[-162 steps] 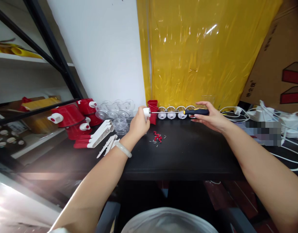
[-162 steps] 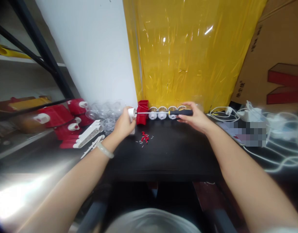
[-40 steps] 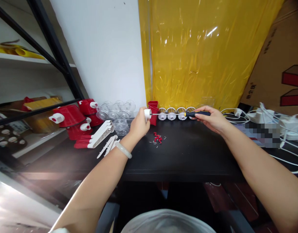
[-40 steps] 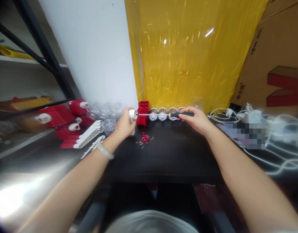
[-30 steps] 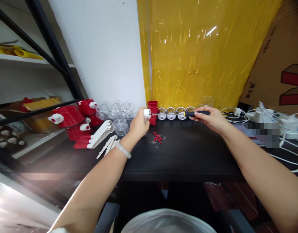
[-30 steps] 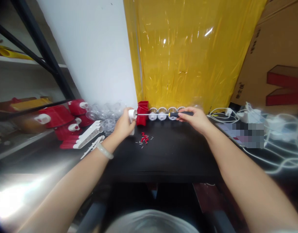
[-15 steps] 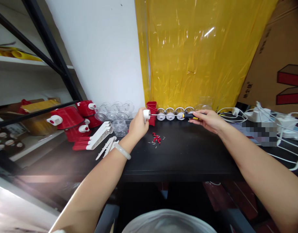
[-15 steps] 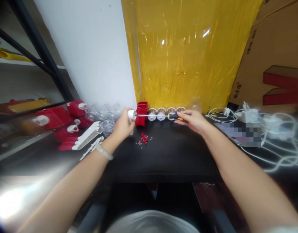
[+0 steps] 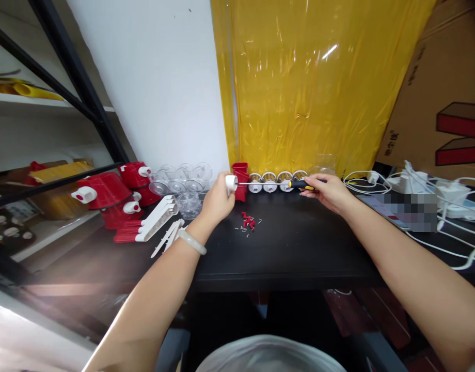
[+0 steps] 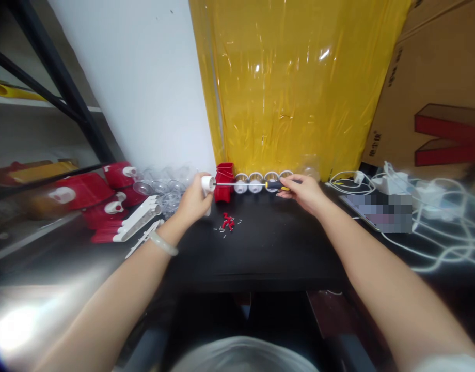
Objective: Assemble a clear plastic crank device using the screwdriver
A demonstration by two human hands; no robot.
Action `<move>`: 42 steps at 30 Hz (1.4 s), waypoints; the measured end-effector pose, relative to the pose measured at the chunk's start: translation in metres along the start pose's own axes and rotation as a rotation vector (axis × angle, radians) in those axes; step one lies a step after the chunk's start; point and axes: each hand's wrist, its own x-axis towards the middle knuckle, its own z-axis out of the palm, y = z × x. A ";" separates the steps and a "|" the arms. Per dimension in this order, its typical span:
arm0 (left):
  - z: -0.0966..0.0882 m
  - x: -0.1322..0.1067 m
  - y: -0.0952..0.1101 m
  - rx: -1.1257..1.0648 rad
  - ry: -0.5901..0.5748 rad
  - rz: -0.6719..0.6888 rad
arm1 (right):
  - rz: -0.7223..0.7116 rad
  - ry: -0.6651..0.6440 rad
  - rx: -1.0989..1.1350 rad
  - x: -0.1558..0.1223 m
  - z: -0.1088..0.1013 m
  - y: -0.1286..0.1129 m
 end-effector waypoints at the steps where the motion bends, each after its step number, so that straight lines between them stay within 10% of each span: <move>1: 0.000 0.001 0.000 -0.016 -0.001 0.007 | -0.018 0.004 0.003 0.000 0.000 0.000; 27: 0.006 0.004 -0.007 -0.169 0.036 0.034 | -0.140 0.074 -0.031 0.001 -0.004 0.002; 42: 0.009 0.000 -0.006 -0.147 -0.053 0.062 | -0.060 -0.162 -0.175 0.002 -0.002 0.022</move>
